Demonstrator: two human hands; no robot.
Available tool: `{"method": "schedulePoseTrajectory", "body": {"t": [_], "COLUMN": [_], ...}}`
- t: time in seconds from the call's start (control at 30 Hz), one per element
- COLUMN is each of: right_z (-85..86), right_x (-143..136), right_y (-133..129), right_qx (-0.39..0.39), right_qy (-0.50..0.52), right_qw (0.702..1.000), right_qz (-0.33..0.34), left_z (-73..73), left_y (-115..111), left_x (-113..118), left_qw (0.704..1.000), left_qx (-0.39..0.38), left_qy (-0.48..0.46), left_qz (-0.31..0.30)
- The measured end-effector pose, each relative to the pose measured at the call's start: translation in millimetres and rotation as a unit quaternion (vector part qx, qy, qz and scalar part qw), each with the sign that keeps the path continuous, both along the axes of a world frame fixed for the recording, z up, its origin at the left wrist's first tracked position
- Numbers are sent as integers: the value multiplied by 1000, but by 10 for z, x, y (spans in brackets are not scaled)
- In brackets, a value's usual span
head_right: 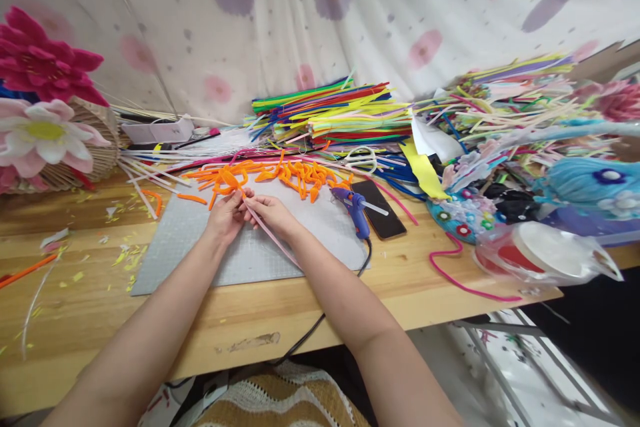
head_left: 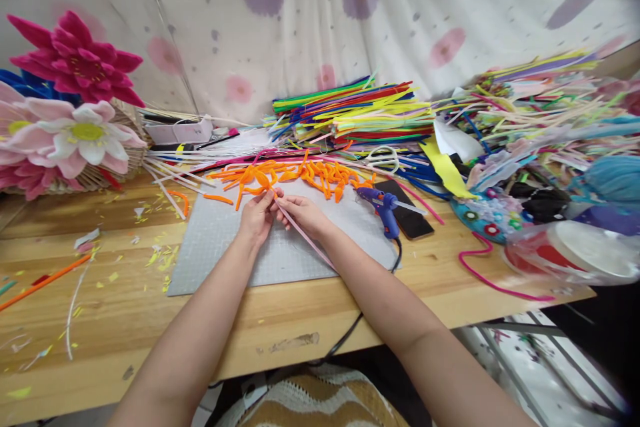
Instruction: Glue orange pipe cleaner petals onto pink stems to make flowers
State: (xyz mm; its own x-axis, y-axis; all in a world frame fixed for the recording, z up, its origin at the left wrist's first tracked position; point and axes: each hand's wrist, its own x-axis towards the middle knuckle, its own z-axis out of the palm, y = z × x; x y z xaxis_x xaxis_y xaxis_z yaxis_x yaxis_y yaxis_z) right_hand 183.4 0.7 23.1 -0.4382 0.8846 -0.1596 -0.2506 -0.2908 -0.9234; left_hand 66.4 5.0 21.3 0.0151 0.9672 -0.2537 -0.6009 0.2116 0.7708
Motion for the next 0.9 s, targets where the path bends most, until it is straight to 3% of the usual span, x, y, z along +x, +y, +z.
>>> {"method": "schedulePoseTrajectory", "body": {"t": [0.2,0.4,0.67,0.73,0.9], "right_z": [-9,1,-11,-41,-66], "right_x": [4,-24,-156,-182,-178], "right_y": [-8,-36,-54,-48,-62], "right_qx": [40,87,107,107,103], "right_qy": [-53,-138,-214,-221,-211], "right_qw": [997,986,968,966,968], "right_qz": [-35,-15,-73,-79,-90], "left_z": [22,10,-47,-45,6], "left_y": [-20,15,27,37,56], "left_x": [11,-11,20,12,-46], "left_qw": [997,999,991,992,998], "left_qx": [19,3,45,43,-1], "left_qy": [29,42,79,74,57], "left_qz": [-75,8,97,97,27]}}
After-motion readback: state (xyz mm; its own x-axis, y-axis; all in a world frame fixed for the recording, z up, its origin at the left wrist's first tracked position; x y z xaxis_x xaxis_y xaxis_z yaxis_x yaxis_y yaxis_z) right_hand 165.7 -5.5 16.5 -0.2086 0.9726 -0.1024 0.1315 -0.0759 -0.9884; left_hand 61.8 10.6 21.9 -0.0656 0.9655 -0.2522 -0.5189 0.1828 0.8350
